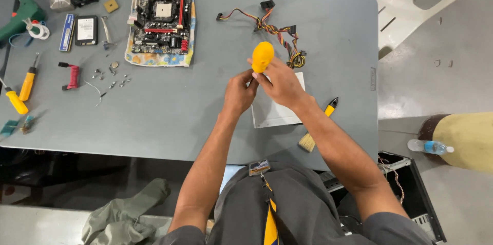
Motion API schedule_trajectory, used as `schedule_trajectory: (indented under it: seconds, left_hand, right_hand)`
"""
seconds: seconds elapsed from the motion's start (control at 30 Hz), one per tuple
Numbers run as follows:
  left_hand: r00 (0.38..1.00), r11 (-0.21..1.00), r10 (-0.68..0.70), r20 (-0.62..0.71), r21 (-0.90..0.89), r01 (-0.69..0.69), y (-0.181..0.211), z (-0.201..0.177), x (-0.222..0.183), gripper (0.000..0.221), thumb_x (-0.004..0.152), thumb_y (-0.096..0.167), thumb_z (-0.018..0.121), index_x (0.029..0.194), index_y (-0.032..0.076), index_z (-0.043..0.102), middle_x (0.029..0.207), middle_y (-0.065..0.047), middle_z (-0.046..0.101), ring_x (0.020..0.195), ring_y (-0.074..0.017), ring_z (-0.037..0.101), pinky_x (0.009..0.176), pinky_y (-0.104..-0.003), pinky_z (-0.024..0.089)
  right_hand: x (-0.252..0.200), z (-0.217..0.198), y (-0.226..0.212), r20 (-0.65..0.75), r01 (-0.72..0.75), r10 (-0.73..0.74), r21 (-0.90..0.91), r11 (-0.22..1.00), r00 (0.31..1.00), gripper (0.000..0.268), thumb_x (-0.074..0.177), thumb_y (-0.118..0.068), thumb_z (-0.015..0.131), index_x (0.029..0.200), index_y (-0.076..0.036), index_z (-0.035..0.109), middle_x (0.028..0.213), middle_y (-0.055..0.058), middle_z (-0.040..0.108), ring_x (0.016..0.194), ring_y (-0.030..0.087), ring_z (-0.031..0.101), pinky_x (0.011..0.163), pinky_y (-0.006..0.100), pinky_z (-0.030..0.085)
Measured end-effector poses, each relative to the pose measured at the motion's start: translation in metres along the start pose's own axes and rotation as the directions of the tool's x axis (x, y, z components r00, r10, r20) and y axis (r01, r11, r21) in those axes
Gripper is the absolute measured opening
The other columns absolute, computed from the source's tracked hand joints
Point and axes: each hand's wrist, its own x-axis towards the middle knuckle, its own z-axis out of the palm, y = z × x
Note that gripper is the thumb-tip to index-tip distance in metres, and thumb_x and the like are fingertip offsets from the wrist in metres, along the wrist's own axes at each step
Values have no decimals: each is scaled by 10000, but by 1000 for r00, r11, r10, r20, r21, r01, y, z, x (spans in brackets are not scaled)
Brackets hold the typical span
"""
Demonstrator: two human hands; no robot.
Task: Cleaning a CPU heatsink and inspecting a power supply unit using a brush and a screwdriver on a repair bench.
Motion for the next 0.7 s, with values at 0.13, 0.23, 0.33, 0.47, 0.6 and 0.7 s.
schedule_trajectory:
  seconds: [0.13, 0.23, 0.33, 0.47, 0.6, 0.7]
  left_hand:
    - [999, 999, -11, 51, 52, 9, -15, 6, 0, 161, 1013, 216, 621, 1089, 189, 761, 1036, -24, 778, 1055, -293, 716, 884, -446, 577]
    - [999, 994, 30, 17, 107, -32, 11, 0, -6, 213, 979, 224, 654, 1148, 125, 738, 1100, -96, 761, 1096, -342, 699, 911, -473, 571]
    - [989, 966, 149, -13, 216, -143, 2, 8, -15, 335, 884, 121, 745, 1197, 12, 700, 1211, -219, 711, 1140, -438, 663, 953, -553, 549]
    - [995, 963, 78, -59, 264, -60, -31, 29, -20, 359, 973, 277, 670, 1268, 74, 672, 1240, -144, 696, 1175, -359, 662, 994, -475, 544]
    - [989, 958, 86, -118, 281, -49, -27, 32, -24, 332, 1008, 291, 645, 1261, 81, 693, 1207, -119, 713, 1145, -319, 692, 959, -427, 564]
    - [985, 954, 107, -133, 292, -64, -51, 41, -20, 288, 1003, 222, 659, 1232, 58, 717, 1149, -143, 731, 1101, -351, 705, 903, -455, 585]
  right_hand:
    - [-5, 6, 9, -12, 24, -25, -77, 997, 1000, 198, 1030, -145, 684, 868, -32, 697, 728, 62, 617, 719, 255, 651, 636, 371, 545]
    - [-13, 17, 28, -67, -24, 17, -106, 994, 998, 395, 1048, -203, 686, 693, -54, 597, 561, 26, 468, 533, 184, 470, 532, 292, 449]
    - [-17, 21, 37, -102, 15, -30, -144, 989, 994, 444, 1041, -236, 701, 643, -81, 579, 526, 28, 512, 507, 167, 494, 497, 278, 445]
    - [-18, 31, 48, -221, 27, -74, -209, 978, 972, 540, 970, -212, 791, 544, -103, 478, 447, 26, 395, 430, 173, 411, 463, 244, 388]
    - [-16, 26, 40, -210, 18, -80, -280, 960, 974, 525, 1003, -295, 752, 586, -109, 493, 482, 19, 433, 486, 166, 462, 491, 244, 416]
    - [-17, 27, 25, -35, -71, 67, -136, 988, 997, 293, 1086, -261, 587, 937, -49, 724, 771, 94, 643, 709, 288, 665, 596, 373, 559]
